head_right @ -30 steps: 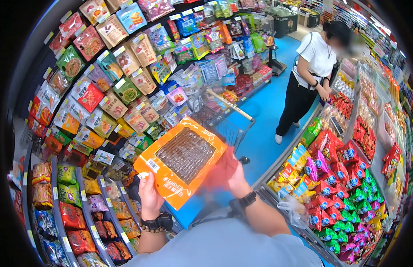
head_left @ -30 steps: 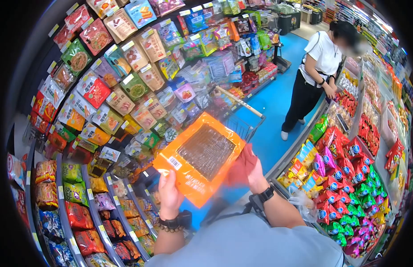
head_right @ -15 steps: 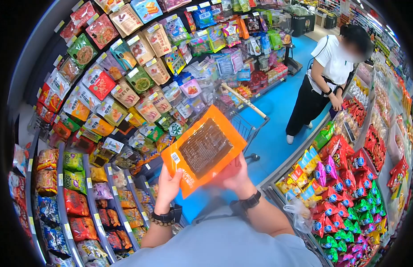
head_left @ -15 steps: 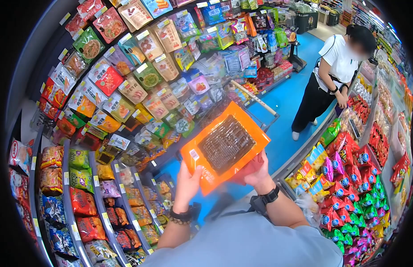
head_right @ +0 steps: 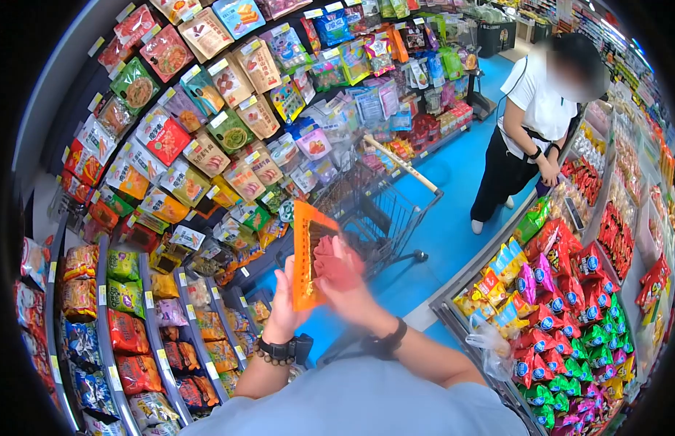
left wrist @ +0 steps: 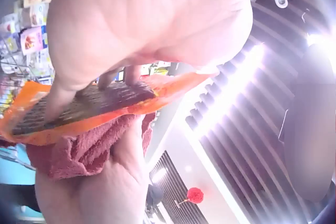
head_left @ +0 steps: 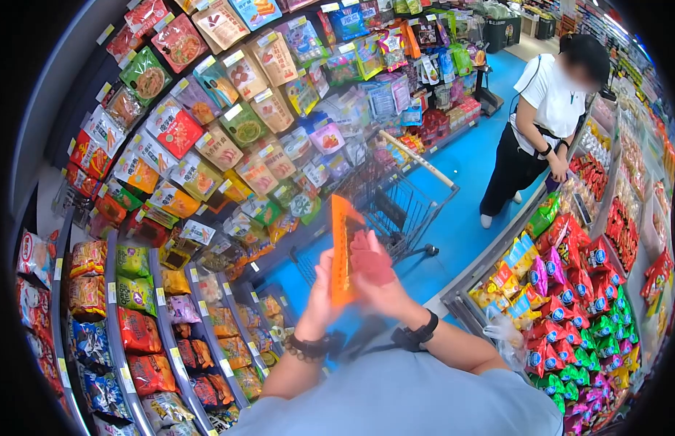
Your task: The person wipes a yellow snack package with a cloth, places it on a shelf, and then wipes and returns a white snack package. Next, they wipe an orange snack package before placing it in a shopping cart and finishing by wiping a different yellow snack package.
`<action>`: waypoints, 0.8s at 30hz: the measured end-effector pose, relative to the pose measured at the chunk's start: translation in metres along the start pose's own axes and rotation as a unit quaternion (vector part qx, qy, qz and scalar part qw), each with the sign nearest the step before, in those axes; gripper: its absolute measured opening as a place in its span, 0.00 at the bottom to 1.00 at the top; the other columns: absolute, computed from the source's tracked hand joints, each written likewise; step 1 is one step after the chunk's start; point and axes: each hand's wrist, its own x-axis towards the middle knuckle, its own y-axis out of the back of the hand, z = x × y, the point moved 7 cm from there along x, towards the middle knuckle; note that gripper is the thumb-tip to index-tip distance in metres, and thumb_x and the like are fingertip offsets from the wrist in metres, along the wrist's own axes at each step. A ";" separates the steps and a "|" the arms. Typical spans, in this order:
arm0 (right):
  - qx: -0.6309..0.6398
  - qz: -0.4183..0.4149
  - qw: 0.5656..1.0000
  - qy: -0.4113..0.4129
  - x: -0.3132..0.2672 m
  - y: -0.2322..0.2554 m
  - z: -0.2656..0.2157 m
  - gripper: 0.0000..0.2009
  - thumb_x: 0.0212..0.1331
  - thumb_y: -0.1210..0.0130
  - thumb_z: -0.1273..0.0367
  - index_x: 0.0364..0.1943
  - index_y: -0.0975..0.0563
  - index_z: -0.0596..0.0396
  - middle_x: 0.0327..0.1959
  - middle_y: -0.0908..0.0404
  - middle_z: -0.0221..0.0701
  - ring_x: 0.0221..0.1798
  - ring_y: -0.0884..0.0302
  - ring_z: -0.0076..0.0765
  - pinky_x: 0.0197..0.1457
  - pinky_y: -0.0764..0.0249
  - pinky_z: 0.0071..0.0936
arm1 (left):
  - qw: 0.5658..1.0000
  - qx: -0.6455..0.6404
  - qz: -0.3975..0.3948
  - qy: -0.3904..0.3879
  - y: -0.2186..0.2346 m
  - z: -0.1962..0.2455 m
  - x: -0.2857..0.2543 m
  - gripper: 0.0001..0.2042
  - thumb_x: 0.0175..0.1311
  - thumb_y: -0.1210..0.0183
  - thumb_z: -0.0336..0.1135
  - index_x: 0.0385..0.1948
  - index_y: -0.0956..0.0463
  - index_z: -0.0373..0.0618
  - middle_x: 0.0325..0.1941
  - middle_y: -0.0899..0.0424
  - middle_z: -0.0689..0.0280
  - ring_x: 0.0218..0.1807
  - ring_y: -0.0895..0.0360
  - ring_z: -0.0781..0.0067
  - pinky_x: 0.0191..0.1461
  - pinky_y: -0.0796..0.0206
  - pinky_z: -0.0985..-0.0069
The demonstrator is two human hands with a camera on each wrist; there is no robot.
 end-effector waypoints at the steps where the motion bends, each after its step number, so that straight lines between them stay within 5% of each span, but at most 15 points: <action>1: -0.028 0.001 1.000 0.001 0.000 0.000 -0.003 0.40 0.72 0.41 0.68 0.84 0.47 0.60 0.86 0.45 0.46 0.90 0.57 0.50 0.90 0.57 0.50 | 1.000 -0.008 0.018 0.007 -0.009 0.002 -0.001 0.32 0.87 0.60 0.53 0.85 0.53 0.48 0.85 0.41 0.57 0.84 0.41 0.59 0.86 0.48 0.56; 6: -0.228 -0.034 0.955 0.184 -0.001 -0.008 -0.059 0.45 0.64 0.32 0.69 0.83 0.45 0.60 0.86 0.44 0.48 0.88 0.51 0.58 0.88 0.53 0.57 | 0.993 -0.043 0.084 0.070 -0.016 -0.008 -0.007 0.30 0.87 0.60 0.48 0.85 0.53 0.51 0.86 0.42 0.57 0.84 0.41 0.54 0.86 0.48 0.52; 9: -0.176 -0.060 0.966 0.182 0.007 -0.002 -0.072 0.45 0.60 0.26 0.65 0.81 0.38 0.53 0.86 0.44 0.47 0.88 0.51 0.63 0.88 0.52 0.59 | 0.988 -0.102 0.085 0.075 -0.016 -0.012 -0.016 0.32 0.84 0.57 0.44 0.85 0.54 0.49 0.86 0.43 0.56 0.84 0.41 0.51 0.86 0.47 0.52; 12: -0.280 -0.031 0.935 0.218 0.020 0.015 -0.074 0.43 0.55 0.22 0.62 0.78 0.29 0.44 0.86 0.44 0.46 0.87 0.51 0.69 0.86 0.51 0.65 | 0.992 -0.096 0.067 0.055 -0.018 0.004 -0.025 0.37 0.76 0.53 0.38 0.85 0.55 0.46 0.86 0.44 0.54 0.84 0.40 0.50 0.85 0.43 0.51; 13: -0.319 -0.019 0.930 0.180 0.022 0.021 -0.072 0.38 0.54 0.22 0.58 0.73 0.24 0.33 0.86 0.43 0.46 0.85 0.50 0.76 0.83 0.49 0.69 | 0.996 -0.069 0.053 0.034 -0.024 0.015 -0.023 0.38 0.72 0.52 0.36 0.85 0.54 0.46 0.85 0.43 0.52 0.84 0.39 0.49 0.84 0.42 0.50; 15: -0.393 -0.032 0.906 0.154 0.022 0.026 -0.080 0.37 0.55 0.23 0.55 0.73 0.24 0.29 0.85 0.43 0.46 0.84 0.49 0.77 0.81 0.47 0.70 | 0.997 -0.037 0.053 0.029 -0.035 0.033 -0.014 0.44 0.58 0.49 0.30 0.83 0.52 0.44 0.83 0.41 0.49 0.81 0.35 0.46 0.82 0.38 0.48; 17: -0.431 -0.022 0.892 0.138 0.018 0.019 -0.076 0.35 0.58 0.26 0.53 0.73 0.24 0.23 0.84 0.41 0.45 0.79 0.43 0.77 0.78 0.44 0.69 | 0.998 -0.013 0.043 0.046 -0.028 0.032 -0.015 0.45 0.55 0.49 0.27 0.82 0.52 0.45 0.82 0.40 0.49 0.80 0.34 0.47 0.82 0.38 0.48; 20: -0.431 0.071 0.891 0.123 0.010 0.015 -0.091 0.34 0.59 0.27 0.56 0.73 0.24 0.27 0.83 0.37 0.43 0.77 0.39 0.73 0.77 0.40 0.65 | 0.996 0.053 0.033 0.068 -0.013 0.025 -0.021 0.49 0.54 0.43 0.24 0.84 0.56 0.46 0.82 0.39 0.54 0.81 0.36 0.53 0.82 0.39 0.53; 24: -0.365 0.035 0.927 0.075 0.017 0.014 -0.055 0.34 0.61 0.29 0.60 0.74 0.24 0.33 0.82 0.37 0.42 0.76 0.38 0.70 0.78 0.37 0.58 | 0.989 0.110 0.006 0.100 -0.018 0.014 -0.025 0.52 0.60 0.37 0.22 0.86 0.59 0.47 0.83 0.40 0.61 0.83 0.40 0.62 0.83 0.43 0.61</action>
